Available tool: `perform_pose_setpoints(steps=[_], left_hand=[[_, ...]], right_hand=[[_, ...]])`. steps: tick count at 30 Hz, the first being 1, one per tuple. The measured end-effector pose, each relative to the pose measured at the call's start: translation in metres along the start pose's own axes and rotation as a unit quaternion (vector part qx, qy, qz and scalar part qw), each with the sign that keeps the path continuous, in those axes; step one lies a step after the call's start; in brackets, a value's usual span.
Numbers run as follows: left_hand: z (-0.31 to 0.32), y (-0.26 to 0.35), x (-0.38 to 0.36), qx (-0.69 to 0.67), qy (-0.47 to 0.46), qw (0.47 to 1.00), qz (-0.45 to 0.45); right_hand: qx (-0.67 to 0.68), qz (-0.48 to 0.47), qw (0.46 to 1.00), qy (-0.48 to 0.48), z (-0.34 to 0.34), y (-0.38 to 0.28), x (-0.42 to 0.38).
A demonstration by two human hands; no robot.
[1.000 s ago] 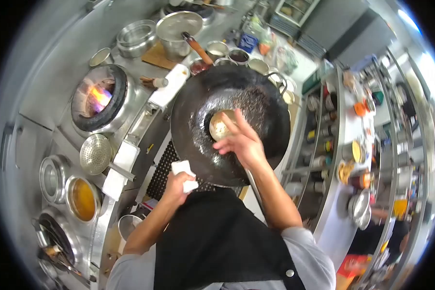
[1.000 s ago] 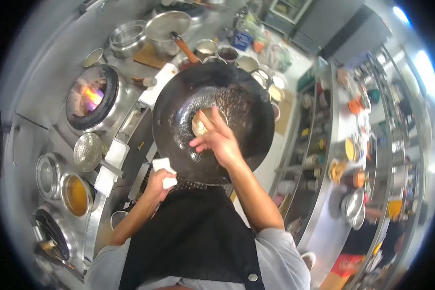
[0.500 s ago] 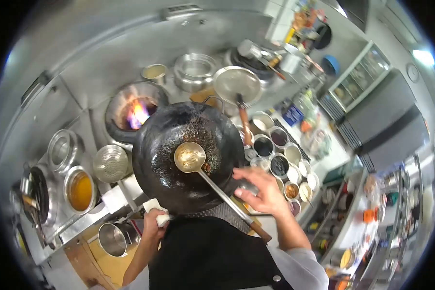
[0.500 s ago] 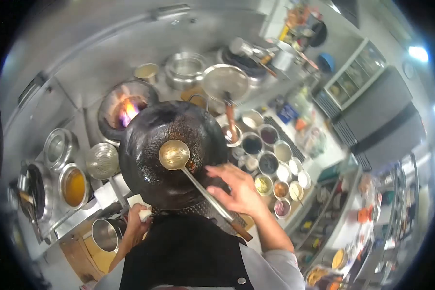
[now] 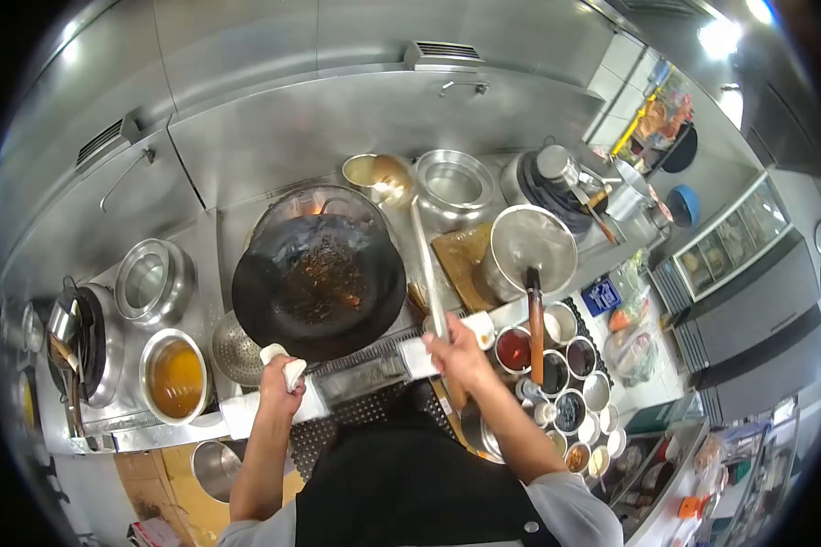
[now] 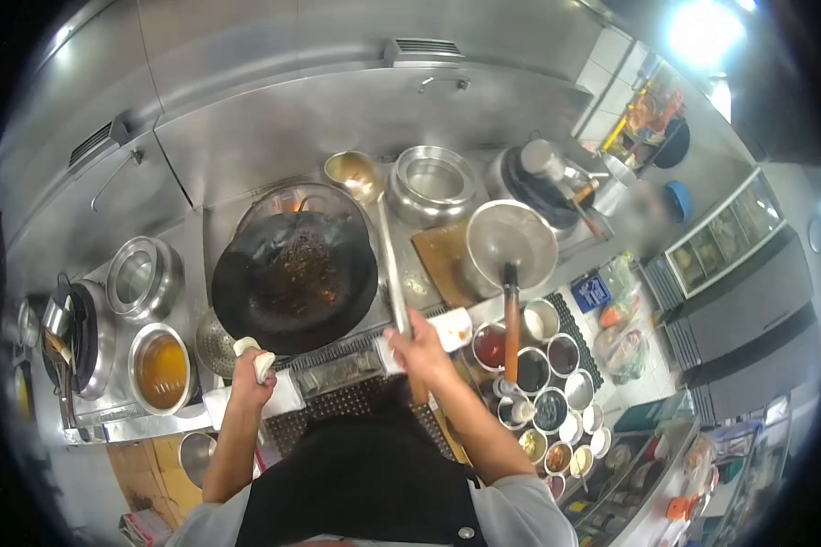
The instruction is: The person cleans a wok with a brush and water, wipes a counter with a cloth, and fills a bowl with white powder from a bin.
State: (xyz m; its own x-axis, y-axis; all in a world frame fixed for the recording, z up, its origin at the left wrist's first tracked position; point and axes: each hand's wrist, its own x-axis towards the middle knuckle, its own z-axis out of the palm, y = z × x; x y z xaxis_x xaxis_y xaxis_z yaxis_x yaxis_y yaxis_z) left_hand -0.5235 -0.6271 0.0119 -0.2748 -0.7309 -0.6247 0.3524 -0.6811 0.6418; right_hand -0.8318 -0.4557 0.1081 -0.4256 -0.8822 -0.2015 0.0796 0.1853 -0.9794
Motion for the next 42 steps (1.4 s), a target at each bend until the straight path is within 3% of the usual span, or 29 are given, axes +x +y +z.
perform_pose_setpoints(steps=[3, 4, 6, 8, 9, 11, 12, 13, 14, 15, 16, 19, 21, 25, 27, 29, 33, 36, 37, 38, 39, 41, 42], left_hand=[[0.004, -0.003, 0.042, -0.029, 0.029, 0.999, 0.020], [0.009, -0.003, 0.048, -0.034, 0.037, 0.998, 0.033], [0.030, 0.000, 0.054, -0.024, 0.056, 0.997, 0.048], [0.034, -0.001, 0.071, -0.023, 0.063, 0.997, 0.043], [0.040, -0.001, 0.078, -0.026, 0.075, 0.996, 0.045], [0.057, -0.003, 0.090, -0.010, 0.136, 0.987, 0.087], [0.057, -0.005, 0.099, -0.009, 0.140, 0.985, 0.096], [0.072, -0.004, 0.095, -0.014, 0.148, 0.984, 0.096], [0.093, -0.006, 0.094, -0.028, 0.210, 0.971, 0.112], [0.104, -0.005, 0.093, -0.039, 0.271, 0.954, 0.126], [0.091, -0.012, 0.100, -0.044, 0.239, 0.964, 0.104], [0.060, -0.029, 0.137, 0.033, 0.175, 0.968, 0.175], [0.048, -0.028, 0.155, 0.044, 0.172, 0.970, 0.169], [0.061, -0.026, 0.127, 0.015, 0.159, 0.958, 0.237], [0.064, -0.009, 0.103, 0.049, 0.109, 0.976, 0.180], [0.055, 0.010, 0.089, 0.066, 0.104, 0.991, 0.059], [0.009, 0.000, 0.067, 0.018, 0.064, 0.996, 0.066], [-0.046, -0.019, 0.041, 0.019, 0.029, 0.995, 0.091], [-0.068, -0.027, 0.035, 0.005, 0.035, 0.998, 0.060], [-0.088, -0.035, 0.032, -0.008, 0.038, 0.999, 0.030], [-0.094, -0.037, 0.021, -0.053, 0.035, 0.996, 0.061], [-0.101, -0.034, 0.013, -0.036, 0.103, 0.993, 0.042], [-0.094, -0.024, 0.005, -0.027, 0.116, 0.992, 0.046]], right_hand=[[-0.139, -0.087, 0.984, 0.063, -0.027, -0.035, 0.116], [-0.210, -0.160, 0.961, 0.082, -0.054, 0.000, 0.191], [-0.255, -0.069, 0.962, 0.065, -0.072, -0.014, 0.287], [-0.376, -0.164, 0.908, 0.088, -0.085, 0.056, 0.420], [-0.373, -0.164, 0.910, 0.077, -0.075, 0.052, 0.439], [-0.241, -0.023, 0.969, 0.048, -0.046, 0.040, 0.459], [-0.108, 0.064, 0.992, 0.026, -0.035, 0.043, 0.473], [-0.111, 0.067, 0.991, 0.018, -0.030, 0.049, 0.484], [0.151, 0.149, 0.977, -0.036, -0.026, 0.052, 0.494], [0.402, 0.223, 0.884, -0.085, -0.021, 0.055, 0.499], [0.473, 0.186, 0.852, -0.126, -0.018, 0.056, 0.489], [0.486, 0.207, 0.831, -0.172, -0.023, 0.053, 0.458], [0.499, 0.243, 0.814, -0.172, -0.032, 0.053, 0.423], [0.504, 0.181, 0.820, -0.201, -0.028, 0.039, 0.330], [0.508, 0.177, 0.815, -0.214, -0.023, 0.034, 0.280], [0.497, 0.186, 0.826, -0.189, -0.020, 0.038, 0.236], [0.347, 0.222, 0.896, -0.165, -0.025, 0.031, 0.174], [0.162, 0.173, 0.965, -0.112, -0.028, -0.004, 0.151], [0.121, 0.145, 0.977, -0.095, -0.032, -0.011, 0.151], [0.122, 0.139, 0.979, -0.085, -0.035, -0.010, 0.155], [0.099, 0.107, 0.989, -0.027, -0.038, -0.003, 0.163], [0.079, 0.067, 0.994, 0.043, -0.061, 0.013, 0.195], [-0.025, 0.019, 0.995, 0.090, -0.076, 0.023, 0.229]])
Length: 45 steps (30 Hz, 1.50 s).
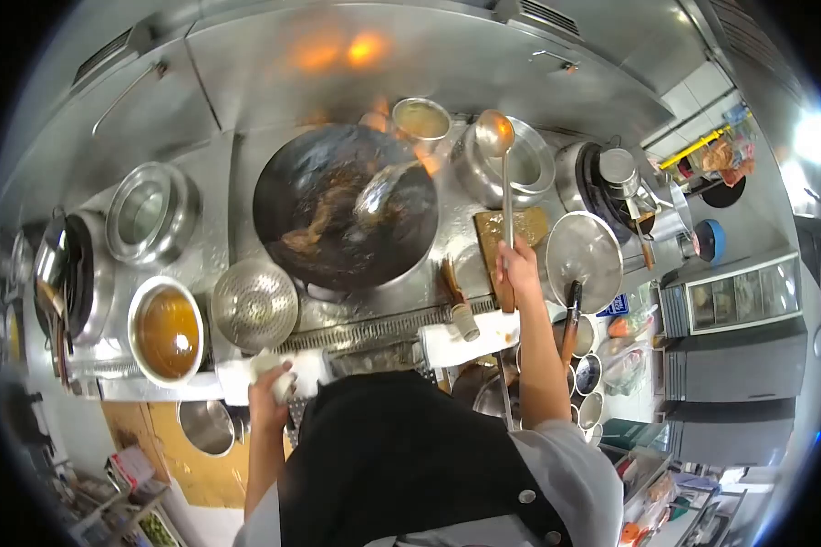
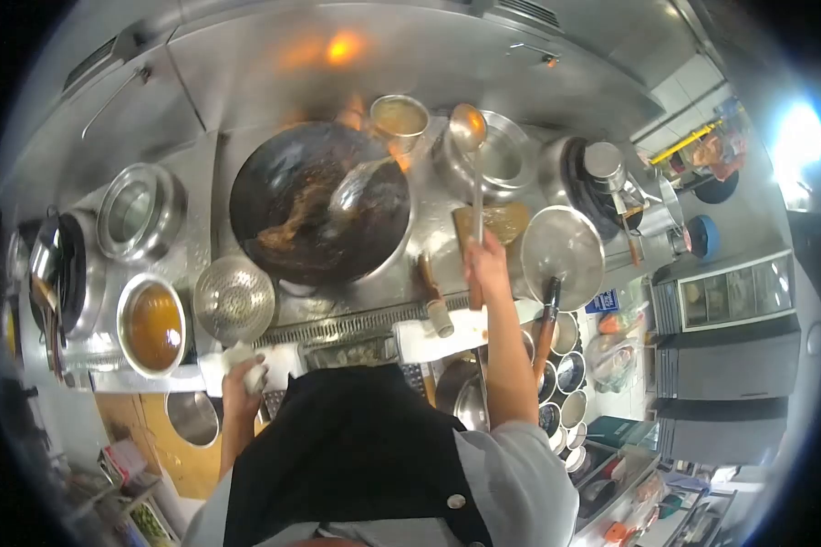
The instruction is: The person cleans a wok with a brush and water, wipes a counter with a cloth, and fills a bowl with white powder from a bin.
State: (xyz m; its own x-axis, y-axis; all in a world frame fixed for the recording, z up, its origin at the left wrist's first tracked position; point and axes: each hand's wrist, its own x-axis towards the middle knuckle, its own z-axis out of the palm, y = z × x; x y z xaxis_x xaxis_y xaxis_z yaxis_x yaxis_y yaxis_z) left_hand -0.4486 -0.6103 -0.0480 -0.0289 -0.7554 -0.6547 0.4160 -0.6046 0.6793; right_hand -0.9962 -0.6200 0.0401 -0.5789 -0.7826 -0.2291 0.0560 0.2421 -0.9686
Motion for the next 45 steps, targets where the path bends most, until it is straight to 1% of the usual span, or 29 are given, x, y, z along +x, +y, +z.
perform_pose_setpoints(steps=[1, 3, 4, 6, 7, 9, 10, 11, 13, 15, 16, 17, 18, 19, 20, 21, 26, 29, 30, 32, 34, 35, 36, 38, 39, 40, 41, 43, 45], left_hand=[[-0.002, 0.001, 0.002, -0.007, 0.009, 1.000, 0.010], [-0.012, -0.004, 0.016, -0.008, 0.004, 0.999, 0.041], [-0.006, -0.002, 0.019, -0.023, 0.019, 0.999, 0.044], [0.020, 0.004, 0.012, -0.040, 0.034, 0.996, 0.073], [0.026, 0.006, 0.013, -0.040, 0.036, 0.996, 0.076], [0.035, 0.010, 0.011, -0.021, -0.002, 1.000, -0.006], [0.047, 0.008, 0.012, 0.019, -0.020, 1.000, 0.005], [0.058, 0.005, 0.011, 0.019, -0.017, 1.000, 0.004], [0.109, 0.018, 0.005, -0.028, -0.038, 0.999, -0.010], [0.133, 0.027, 0.017, -0.024, -0.029, 0.997, -0.063], [0.133, 0.021, 0.033, -0.022, -0.032, 0.998, -0.045], [0.131, 0.017, 0.052, -0.007, -0.094, 0.994, -0.050], [0.156, 0.023, 0.053, 0.026, -0.027, 0.998, -0.050], [0.166, 0.021, 0.065, 0.052, -0.037, 0.997, -0.044], [0.174, 0.020, 0.069, 0.114, -0.028, 0.993, -0.024], [0.174, 0.006, 0.080, 0.070, -0.044, 0.995, 0.061], [0.182, -0.001, 0.069, 0.053, -0.006, 0.995, 0.089], [0.173, 0.007, 0.065, 0.081, -0.028, 0.995, 0.053], [0.169, 0.013, 0.059, 0.079, -0.026, 0.995, 0.053], [0.158, 0.016, 0.049, 0.060, 0.016, 0.998, -0.031], [0.103, -0.024, 0.073, -0.003, -0.039, 0.997, 0.074], [0.095, -0.019, 0.053, 0.032, -0.032, 0.995, 0.089], [0.083, -0.015, 0.040, 0.034, -0.041, 0.995, 0.080], [0.070, -0.006, 0.009, 0.014, -0.049, 0.997, 0.064], [0.059, -0.006, 0.002, 0.017, -0.048, 0.998, 0.033], [0.046, -0.012, 0.001, 0.024, -0.034, 0.998, 0.044], [0.043, -0.016, -0.002, 0.025, -0.036, 0.998, 0.046], [0.040, -0.013, -0.016, 0.008, 0.008, 0.997, 0.078], [0.040, -0.013, -0.019, -0.004, 0.022, 0.997, 0.078]], right_hand=[[-0.098, -0.054, 0.993, 0.049, -0.009, 0.014, 0.042], [-0.329, -0.107, 0.920, 0.186, -0.037, 0.062, 0.147], [-0.328, -0.106, 0.920, 0.186, -0.041, 0.056, 0.170], [-0.092, 0.003, 0.987, 0.133, -0.045, 0.040, 0.212], [0.030, 0.059, 0.993, 0.101, -0.042, 0.033, 0.229], [0.268, 0.170, 0.948, 0.033, -0.041, 0.028, 0.249], [0.423, 0.161, 0.892, 0.005, -0.043, 0.034, 0.247], [0.422, 0.164, 0.891, 0.004, -0.044, 0.042, 0.242], [0.506, 0.172, 0.842, -0.068, -0.049, 0.067, 0.234], [0.500, 0.157, 0.846, -0.096, -0.053, 0.074, 0.206], [0.504, 0.150, 0.841, -0.125, -0.052, 0.066, 0.181], [0.507, 0.147, 0.836, -0.154, -0.048, 0.054, 0.152], [0.523, 0.145, 0.823, -0.169, -0.041, 0.045, 0.126], [0.523, 0.152, 0.821, -0.172, -0.032, 0.033, 0.100], [0.512, 0.153, 0.827, -0.176, -0.024, 0.020, 0.074], [0.500, 0.153, 0.834, -0.178, -0.017, 0.017, 0.051], [0.516, 0.193, 0.803, -0.229, 0.014, 0.030, -0.048], [0.488, 0.229, 0.808, -0.237, 0.025, 0.024, -0.090], [0.415, 0.221, 0.850, -0.237, 0.022, 0.015, -0.098], [0.257, 0.200, 0.926, -0.188, 0.009, -0.006, -0.097], [0.214, 0.153, 0.953, -0.150, -0.004, -0.021, -0.074], [0.207, 0.133, 0.961, -0.128, -0.010, -0.029, -0.058], [0.187, 0.098, 0.975, -0.066, -0.013, -0.029, -0.035], [-0.006, 0.030, 0.999, 0.033, -0.026, 0.003, 0.051], [-0.152, -0.045, 0.981, 0.110, -0.040, 0.050, 0.121], [-0.301, -0.094, 0.926, 0.208, -0.053, 0.095, 0.189], [-0.299, -0.096, 0.926, 0.210, -0.060, 0.085, 0.214], [-0.003, 0.037, 0.991, 0.131, -0.061, 0.059, 0.246], [0.289, 0.172, 0.941, 0.034, -0.054, 0.033, 0.255]])
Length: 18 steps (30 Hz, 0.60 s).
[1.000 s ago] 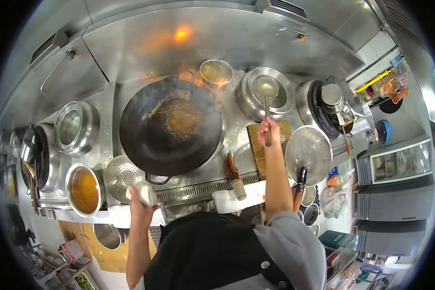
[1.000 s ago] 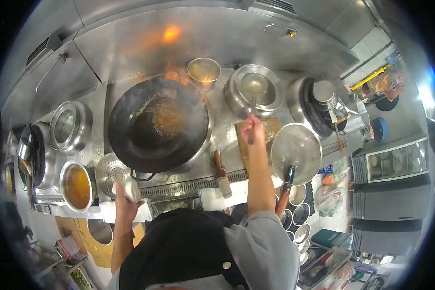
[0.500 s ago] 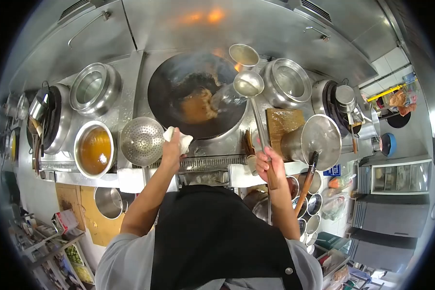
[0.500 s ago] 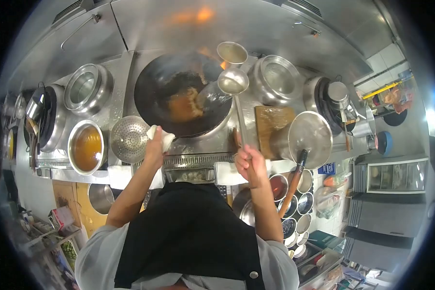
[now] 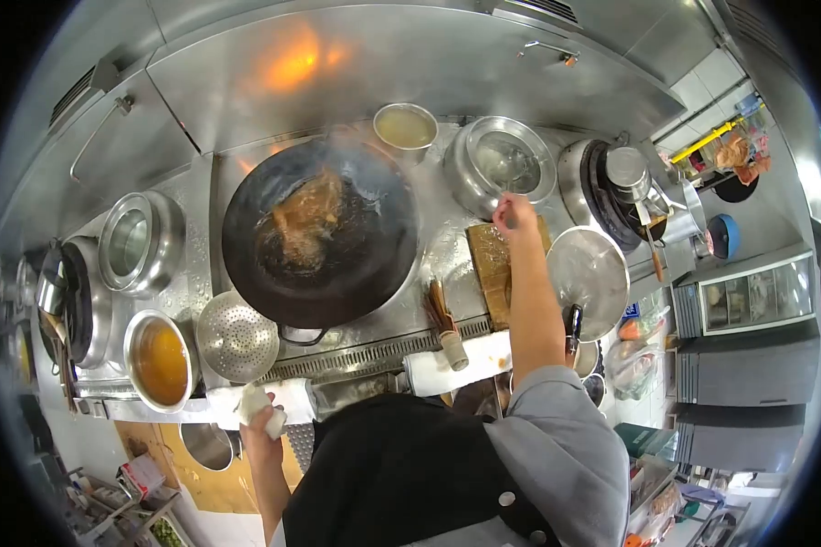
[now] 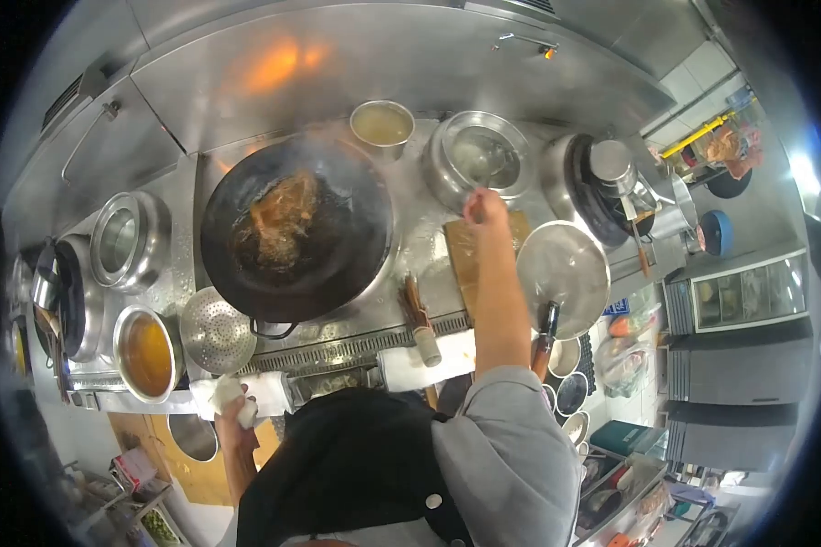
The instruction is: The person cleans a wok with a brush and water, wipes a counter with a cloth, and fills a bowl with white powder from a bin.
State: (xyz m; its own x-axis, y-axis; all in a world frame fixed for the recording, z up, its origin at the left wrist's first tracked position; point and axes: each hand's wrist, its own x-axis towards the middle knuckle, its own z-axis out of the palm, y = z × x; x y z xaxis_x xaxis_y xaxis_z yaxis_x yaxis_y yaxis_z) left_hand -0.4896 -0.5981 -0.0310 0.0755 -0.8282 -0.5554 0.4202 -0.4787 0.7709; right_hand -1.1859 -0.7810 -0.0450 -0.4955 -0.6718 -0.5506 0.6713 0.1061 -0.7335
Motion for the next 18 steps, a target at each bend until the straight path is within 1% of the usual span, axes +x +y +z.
perform_pose_setpoints(steps=[1, 2, 4, 6, 7, 8, 9, 10, 11, 12, 13, 14, 15, 16, 18], left_hand=[[-0.001, 0.001, -0.002, -0.013, 0.011, 1.000, -0.002], [-0.001, 0.000, -0.002, -0.014, 0.018, 1.000, 0.002], [0.009, -0.001, 0.002, -0.075, 0.016, 0.997, -0.020], [0.028, 0.005, 0.012, -0.069, -0.029, 0.996, -0.045], [0.031, 0.006, 0.019, -0.049, -0.056, 0.994, -0.080], [0.035, 0.008, 0.029, -0.043, -0.094, 0.988, -0.115], [0.055, 0.015, 0.034, -0.050, -0.097, 0.986, -0.130], [0.064, 0.012, 0.042, -0.042, -0.130, 0.984, -0.111], [0.082, 0.017, 0.046, -0.052, -0.111, 0.985, -0.122], [0.092, 0.021, 0.055, -0.036, -0.138, 0.978, -0.154], [0.104, 0.025, 0.061, -0.017, -0.144, 0.977, -0.154], [0.118, 0.027, 0.069, 0.002, -0.121, 0.980, -0.161], [0.127, 0.021, 0.073, -0.007, -0.124, 0.985, -0.120], [0.132, 0.013, 0.089, 0.026, -0.119, 0.983, -0.134], [0.129, -0.009, 0.102, 0.073, -0.112, 0.989, -0.062]], right_hand=[[0.211, 0.032, 0.977, -0.029, 0.013, -0.002, -0.029], [0.209, 0.038, 0.977, -0.034, 0.006, 0.010, -0.030], [0.205, 0.023, 0.965, -0.159, -0.014, 0.033, -0.017], [0.214, 0.021, 0.962, -0.167, -0.006, 0.045, -0.057], [0.202, 0.010, 0.957, -0.208, -0.008, 0.052, -0.071], [0.201, 0.013, 0.957, -0.209, -0.003, 0.057, -0.093], [0.221, 0.023, 0.945, -0.238, 0.008, 0.061, -0.121], [0.242, 0.034, 0.932, -0.266, 0.016, 0.067, -0.146], [0.252, 0.052, 0.922, -0.291, 0.019, 0.075, -0.165], [0.248, 0.056, 0.922, -0.291, 0.023, 0.084, -0.187], [0.248, 0.068, 0.918, -0.303, 0.029, 0.094, -0.211], [0.248, 0.079, 0.912, -0.316, 0.033, 0.106, -0.230], [0.254, 0.089, 0.910, -0.317, 0.029, 0.122, -0.241], [0.267, 0.114, 0.902, -0.321, 0.036, 0.134, -0.266], [0.253, 0.129, 0.912, -0.296, 0.036, 0.162, -0.299]])
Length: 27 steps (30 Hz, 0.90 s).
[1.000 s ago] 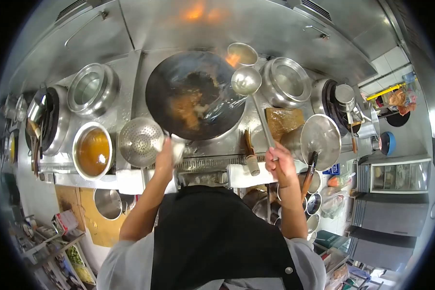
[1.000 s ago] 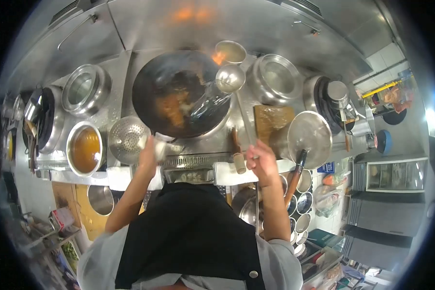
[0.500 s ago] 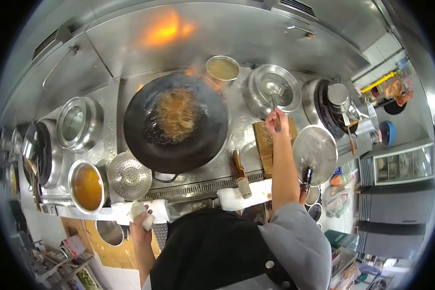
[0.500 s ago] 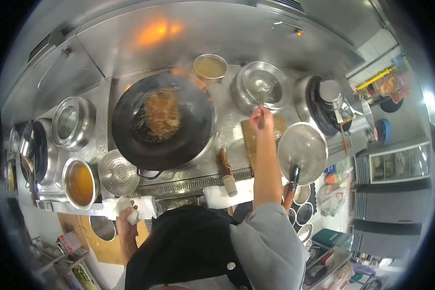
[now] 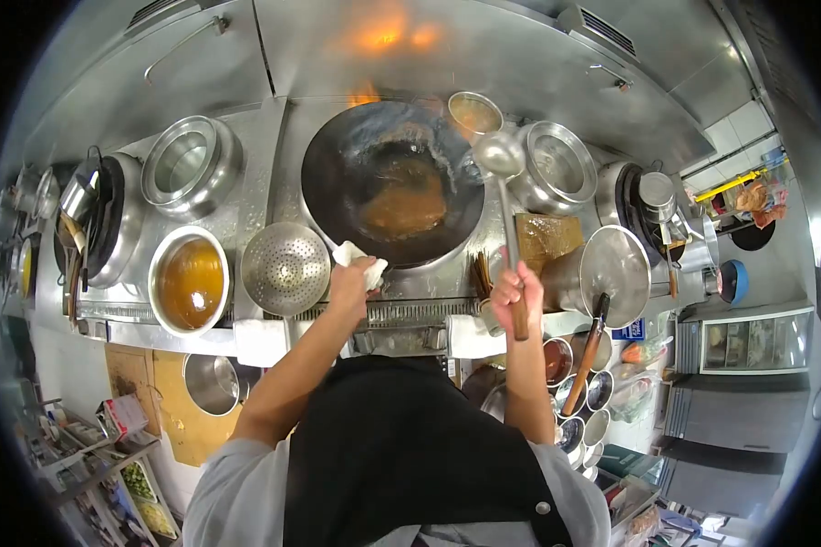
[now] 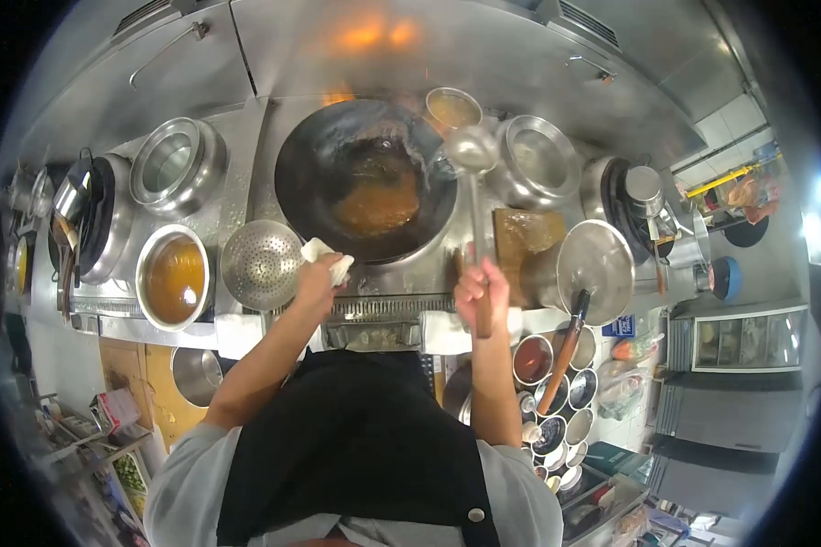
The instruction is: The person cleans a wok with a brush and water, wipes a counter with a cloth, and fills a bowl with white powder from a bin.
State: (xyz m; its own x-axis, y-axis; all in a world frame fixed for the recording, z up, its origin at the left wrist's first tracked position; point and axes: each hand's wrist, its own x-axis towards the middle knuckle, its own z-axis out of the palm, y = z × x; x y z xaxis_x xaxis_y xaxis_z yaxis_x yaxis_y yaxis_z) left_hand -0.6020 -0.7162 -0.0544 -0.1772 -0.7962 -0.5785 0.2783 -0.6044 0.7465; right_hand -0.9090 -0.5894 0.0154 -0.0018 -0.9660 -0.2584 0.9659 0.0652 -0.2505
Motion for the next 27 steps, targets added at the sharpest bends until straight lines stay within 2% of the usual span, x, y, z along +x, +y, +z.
perform_pose_setpoints(steps=[4, 6, 7, 10, 11, 13, 14, 16, 17, 18, 19, 20, 21, 22, 24, 25, 27], left_hand=[[0.000, -0.004, -0.004, -0.020, 0.004, 0.999, 0.036], [0.006, 0.010, -0.018, 0.004, 0.017, 1.000, 0.002], [0.004, 0.010, -0.019, -0.010, 0.024, 0.999, -0.023], [-0.012, 0.015, -0.039, -0.080, 0.020, 0.996, -0.046], [-0.028, 0.001, -0.037, -0.085, 0.009, 0.996, -0.015], [-0.069, -0.024, -0.046, -0.082, 0.028, 0.996, 0.017], [-0.080, -0.030, -0.055, -0.080, 0.056, 0.995, 0.021], [-0.077, -0.013, -0.097, -0.059, 0.047, 0.997, 0.014], [-0.087, -0.016, -0.108, -0.085, 0.053, 0.995, -0.001], [-0.097, -0.022, -0.116, -0.113, 0.060, 0.992, -0.014], [-0.098, -0.029, -0.125, -0.115, 0.065, 0.991, -0.010], [-0.099, -0.037, -0.135, -0.102, 0.117, 0.988, 0.020], [-0.099, -0.042, -0.143, -0.087, 0.168, 0.981, 0.049], [-0.098, -0.045, -0.151, -0.089, 0.173, 0.980, 0.050], [-0.094, -0.052, -0.168, -0.135, 0.183, 0.973, 0.045], [-0.094, -0.056, -0.168, -0.137, 0.188, 0.971, 0.051], [-0.104, -0.069, -0.167, -0.066, 0.160, 0.981, 0.084]], right_hand=[[-0.083, 0.024, 0.995, 0.057, 0.016, 0.025, -0.034], [-0.319, 0.010, 0.932, 0.170, 0.040, 0.012, -0.046], [-0.382, 0.010, 0.917, 0.116, 0.046, -0.002, -0.046], [-0.413, -0.086, 0.890, 0.174, 0.061, -0.044, -0.025], [-0.415, -0.125, 0.883, 0.181, 0.059, -0.062, -0.008], [-0.523, -0.198, 0.790, 0.251, 0.019, -0.110, 0.046], [-0.581, -0.234, 0.718, 0.304, -0.005, -0.136, 0.080], [-0.690, -0.278, 0.550, 0.379, -0.061, -0.194, 0.150], [-0.714, -0.257, 0.519, 0.393, -0.087, -0.223, 0.177], [-0.708, -0.214, 0.548, 0.390, -0.104, -0.251, 0.198], [-0.657, -0.135, 0.652, 0.354, -0.116, -0.280, 0.216], [-0.577, -0.047, 0.756, 0.306, -0.132, -0.305, 0.229], [-0.217, -0.112, 0.933, 0.264, -0.109, -0.292, 0.212], [-0.219, -0.106, 0.934, 0.263, -0.112, -0.281, 0.204], [-0.040, -0.135, 0.983, 0.122, -0.117, -0.261, 0.190], [-0.044, -0.190, 0.968, 0.159, -0.111, -0.239, 0.179], [-0.064, -0.151, 0.977, 0.136, -0.087, -0.219, 0.146]])
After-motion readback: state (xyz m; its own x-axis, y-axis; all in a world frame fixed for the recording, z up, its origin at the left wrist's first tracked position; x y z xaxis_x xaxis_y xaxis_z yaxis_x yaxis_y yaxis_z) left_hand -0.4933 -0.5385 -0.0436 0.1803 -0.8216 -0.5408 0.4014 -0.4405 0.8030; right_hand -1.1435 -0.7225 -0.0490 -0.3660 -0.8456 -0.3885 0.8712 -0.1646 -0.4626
